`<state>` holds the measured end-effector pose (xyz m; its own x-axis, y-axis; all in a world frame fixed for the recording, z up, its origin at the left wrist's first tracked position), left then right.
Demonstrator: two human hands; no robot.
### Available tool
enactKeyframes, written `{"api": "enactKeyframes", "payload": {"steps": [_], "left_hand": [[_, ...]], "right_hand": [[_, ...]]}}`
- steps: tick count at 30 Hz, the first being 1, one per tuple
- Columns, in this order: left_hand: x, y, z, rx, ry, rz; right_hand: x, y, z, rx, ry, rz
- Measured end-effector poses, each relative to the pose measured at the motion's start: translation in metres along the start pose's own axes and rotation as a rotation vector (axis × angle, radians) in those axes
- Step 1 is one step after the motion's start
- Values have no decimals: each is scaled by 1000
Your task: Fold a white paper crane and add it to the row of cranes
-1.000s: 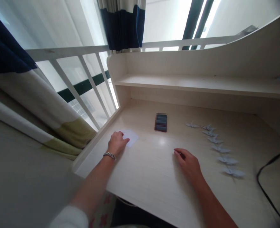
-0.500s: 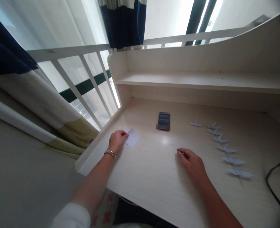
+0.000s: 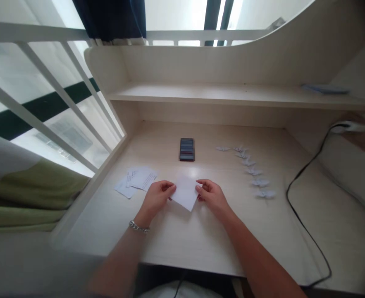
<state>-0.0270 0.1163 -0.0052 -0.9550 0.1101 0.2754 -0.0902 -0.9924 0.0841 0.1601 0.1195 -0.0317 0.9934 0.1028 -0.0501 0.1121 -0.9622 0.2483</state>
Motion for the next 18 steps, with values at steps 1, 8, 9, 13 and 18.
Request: {"api": "enactKeyframes", "payload": {"steps": [1, 8, 9, 13, 18], "left_hand": [[-7, 1, -1, 20, 20, -22], [3, 14, -2, -44, -146, 54], [3, 17, 2, -95, -187, 58], [-14, 27, 21, -341, -390, 46], [-48, 40, 38, -659, -597, -74]], "right_hand": [[6, -2, 2, 1, -15, 18], [37, -10, 10, -36, -8, 54], [36, -10, 8, -42, -3, 43], [29, -5, -2, -48, 81, 2], [30, 3, -14, 4, 268, -6]]}}
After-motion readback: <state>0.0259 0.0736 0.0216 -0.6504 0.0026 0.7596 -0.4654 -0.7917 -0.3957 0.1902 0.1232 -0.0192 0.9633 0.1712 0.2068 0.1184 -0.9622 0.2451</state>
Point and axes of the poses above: each hand's wrist, its own y-axis away from the middle knuckle, its own x-axis out of the back of the hand, z = x × y, the point moved 9 cm from there along -y, towards the middle knuckle, and after that the axes turned 4 degrees about -x, right-handed, at the moved point
